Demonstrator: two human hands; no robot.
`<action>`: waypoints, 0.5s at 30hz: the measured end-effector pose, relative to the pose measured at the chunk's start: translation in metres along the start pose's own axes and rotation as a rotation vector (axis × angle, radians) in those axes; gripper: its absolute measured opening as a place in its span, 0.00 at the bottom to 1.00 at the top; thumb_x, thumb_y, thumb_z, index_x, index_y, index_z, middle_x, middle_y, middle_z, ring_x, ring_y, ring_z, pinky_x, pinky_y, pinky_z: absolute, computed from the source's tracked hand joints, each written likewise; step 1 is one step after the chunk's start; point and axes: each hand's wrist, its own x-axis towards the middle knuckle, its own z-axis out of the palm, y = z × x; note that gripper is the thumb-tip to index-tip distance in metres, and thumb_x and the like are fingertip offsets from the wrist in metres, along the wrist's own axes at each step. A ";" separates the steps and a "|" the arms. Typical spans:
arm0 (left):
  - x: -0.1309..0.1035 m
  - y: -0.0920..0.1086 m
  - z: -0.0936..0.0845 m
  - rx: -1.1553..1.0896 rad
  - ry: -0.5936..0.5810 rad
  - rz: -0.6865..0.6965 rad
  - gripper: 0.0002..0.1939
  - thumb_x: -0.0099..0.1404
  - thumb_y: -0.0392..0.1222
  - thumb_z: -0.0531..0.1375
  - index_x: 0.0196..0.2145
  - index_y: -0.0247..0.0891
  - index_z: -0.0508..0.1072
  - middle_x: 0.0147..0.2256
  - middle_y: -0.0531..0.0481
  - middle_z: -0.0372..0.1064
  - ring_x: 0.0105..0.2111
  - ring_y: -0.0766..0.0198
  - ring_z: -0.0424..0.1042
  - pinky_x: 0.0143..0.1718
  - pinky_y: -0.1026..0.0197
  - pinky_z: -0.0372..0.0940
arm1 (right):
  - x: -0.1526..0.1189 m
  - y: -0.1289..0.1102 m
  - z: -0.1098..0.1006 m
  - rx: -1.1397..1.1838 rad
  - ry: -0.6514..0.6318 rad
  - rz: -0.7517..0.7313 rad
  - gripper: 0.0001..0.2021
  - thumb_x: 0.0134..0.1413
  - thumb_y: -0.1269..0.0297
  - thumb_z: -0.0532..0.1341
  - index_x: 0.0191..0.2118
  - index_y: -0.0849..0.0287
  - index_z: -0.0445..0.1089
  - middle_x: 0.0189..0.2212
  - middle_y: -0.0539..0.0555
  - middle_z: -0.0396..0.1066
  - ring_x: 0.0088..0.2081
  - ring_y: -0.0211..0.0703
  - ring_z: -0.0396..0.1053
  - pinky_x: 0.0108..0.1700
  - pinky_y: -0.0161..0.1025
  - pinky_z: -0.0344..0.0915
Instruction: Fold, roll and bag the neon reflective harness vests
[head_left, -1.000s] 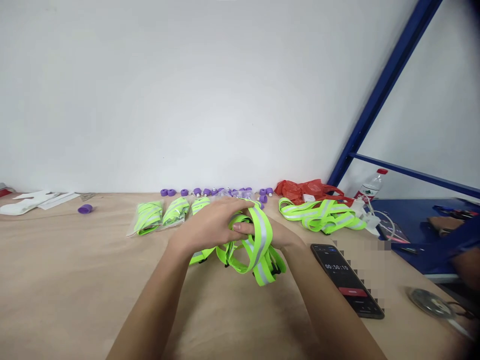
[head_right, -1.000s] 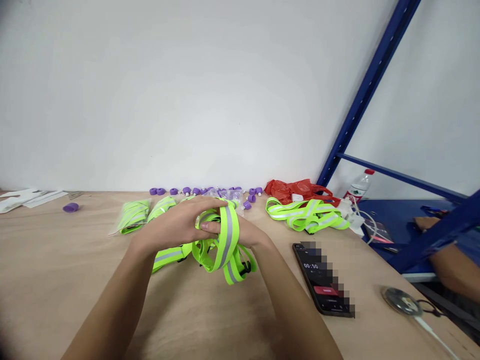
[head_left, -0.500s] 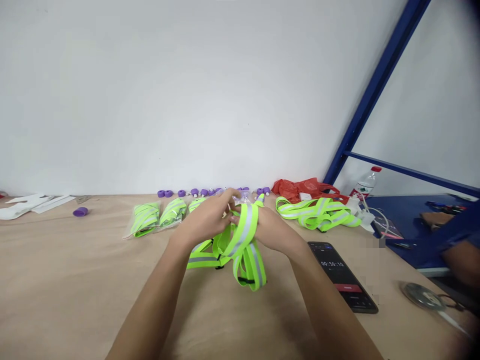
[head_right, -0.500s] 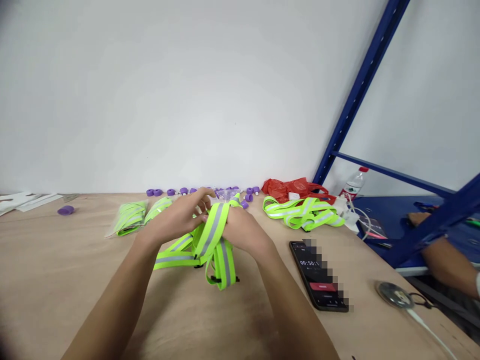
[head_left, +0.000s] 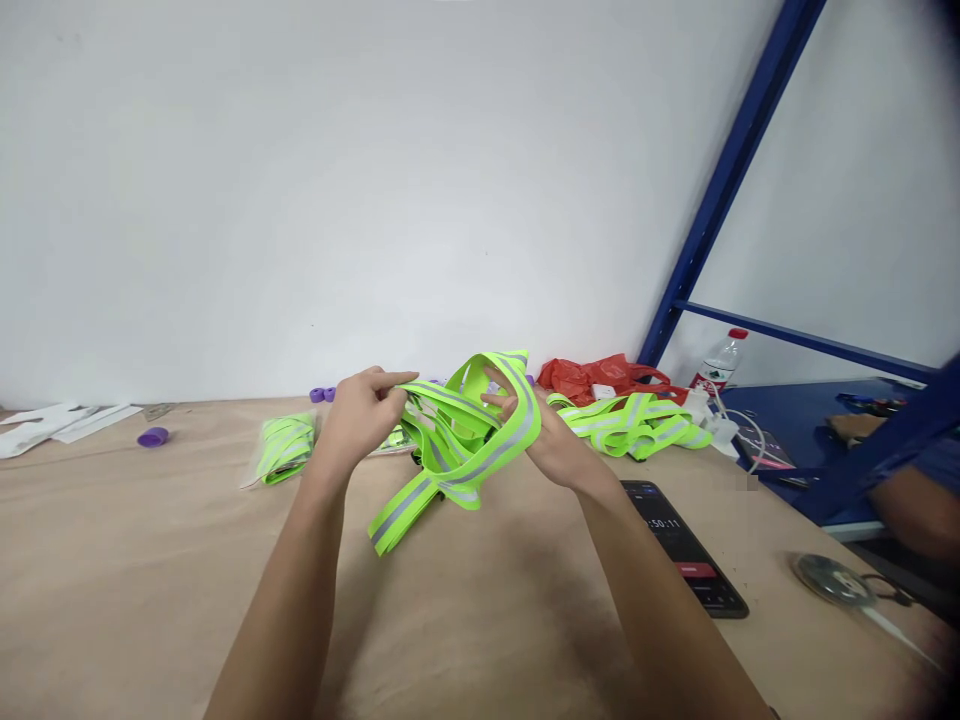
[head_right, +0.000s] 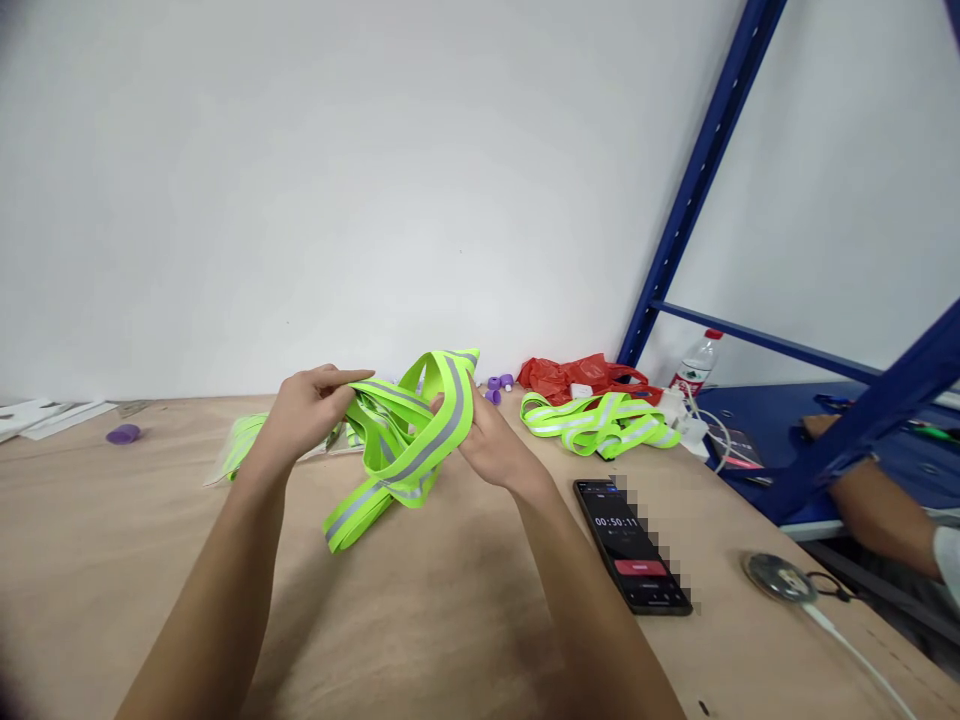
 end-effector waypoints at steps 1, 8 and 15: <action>0.002 -0.003 -0.001 -0.108 0.025 -0.047 0.23 0.55 0.39 0.54 0.45 0.37 0.82 0.33 0.47 0.75 0.31 0.58 0.72 0.32 0.59 0.68 | -0.001 0.000 0.000 0.062 -0.007 0.035 0.23 0.62 0.49 0.56 0.57 0.55 0.65 0.62 0.61 0.63 0.60 0.53 0.65 0.57 0.48 0.66; 0.011 -0.013 -0.011 -0.820 0.411 -0.018 0.12 0.49 0.37 0.57 0.28 0.36 0.80 0.21 0.53 0.69 0.21 0.67 0.65 0.19 0.68 0.60 | 0.005 0.000 -0.001 0.143 0.104 -0.008 0.37 0.60 0.39 0.56 0.69 0.51 0.53 0.69 0.62 0.52 0.67 0.55 0.55 0.66 0.54 0.55; 0.012 -0.009 -0.019 -1.001 0.506 0.022 0.10 0.49 0.38 0.59 0.30 0.38 0.77 0.29 0.49 0.75 0.25 0.64 0.69 0.18 0.67 0.57 | 0.008 -0.002 0.000 0.163 0.183 -0.121 0.38 0.59 0.35 0.56 0.69 0.48 0.54 0.70 0.58 0.52 0.69 0.55 0.52 0.70 0.55 0.47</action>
